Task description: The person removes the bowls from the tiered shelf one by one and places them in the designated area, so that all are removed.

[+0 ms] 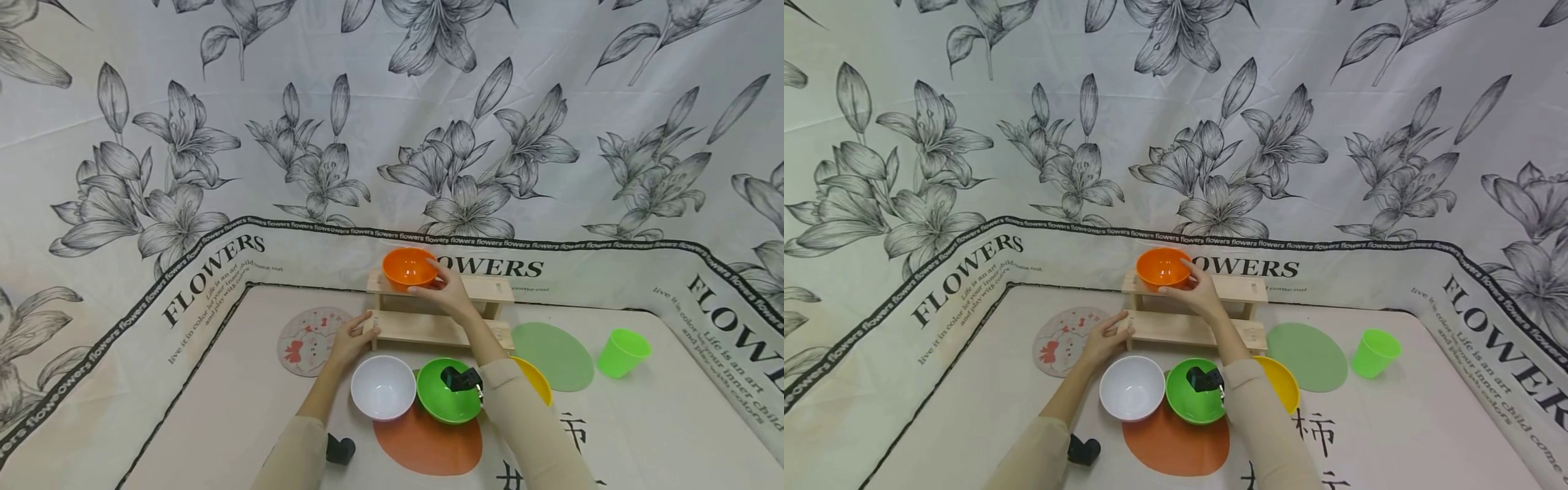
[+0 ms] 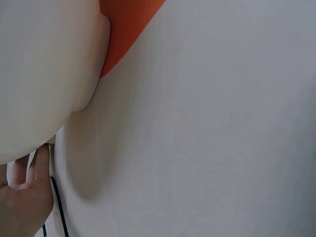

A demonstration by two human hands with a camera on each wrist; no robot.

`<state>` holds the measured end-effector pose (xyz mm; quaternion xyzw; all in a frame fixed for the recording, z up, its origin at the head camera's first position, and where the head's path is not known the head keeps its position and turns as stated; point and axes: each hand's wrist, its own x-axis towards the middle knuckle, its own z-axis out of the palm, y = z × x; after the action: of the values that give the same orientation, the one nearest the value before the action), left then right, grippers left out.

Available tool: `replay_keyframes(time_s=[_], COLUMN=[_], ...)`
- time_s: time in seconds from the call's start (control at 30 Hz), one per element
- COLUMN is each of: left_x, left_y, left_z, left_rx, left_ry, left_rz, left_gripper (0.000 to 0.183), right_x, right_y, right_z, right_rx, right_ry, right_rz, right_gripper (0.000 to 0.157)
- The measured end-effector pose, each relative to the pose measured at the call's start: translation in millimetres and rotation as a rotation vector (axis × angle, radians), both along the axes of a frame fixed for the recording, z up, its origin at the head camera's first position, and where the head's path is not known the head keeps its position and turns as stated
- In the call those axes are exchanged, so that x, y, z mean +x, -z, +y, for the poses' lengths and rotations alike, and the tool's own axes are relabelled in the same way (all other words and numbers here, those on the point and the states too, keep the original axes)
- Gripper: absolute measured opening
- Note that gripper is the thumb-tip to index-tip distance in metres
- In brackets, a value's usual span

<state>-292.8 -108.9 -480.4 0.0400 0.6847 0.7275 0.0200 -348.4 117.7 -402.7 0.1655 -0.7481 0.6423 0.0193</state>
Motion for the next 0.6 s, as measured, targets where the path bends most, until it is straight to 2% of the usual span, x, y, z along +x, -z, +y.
replay_keyframes(time_s=[0.17,0.4,0.6], left_x=[-3.4,-15.3,-17.1], left_y=[3.9,23.9,26.8], left_z=[0,-1,1], left_rx=[0.013,0.015,0.013], left_ry=[-0.001,-0.032,-0.053], left_rz=[-0.007,0.003,0.001], left_gripper=[0.053,0.054,0.053], right_x=[1.7,6.2,13.8], right_y=[0.2,-0.4,-4.0], right_z=[-1,-2,1], right_rx=[-0.021,-0.098,-0.104], right_ry=[0.006,0.007,0.011], right_rz=[-0.004,-0.035,-0.045], right_gripper=[0.077,0.081,0.082])
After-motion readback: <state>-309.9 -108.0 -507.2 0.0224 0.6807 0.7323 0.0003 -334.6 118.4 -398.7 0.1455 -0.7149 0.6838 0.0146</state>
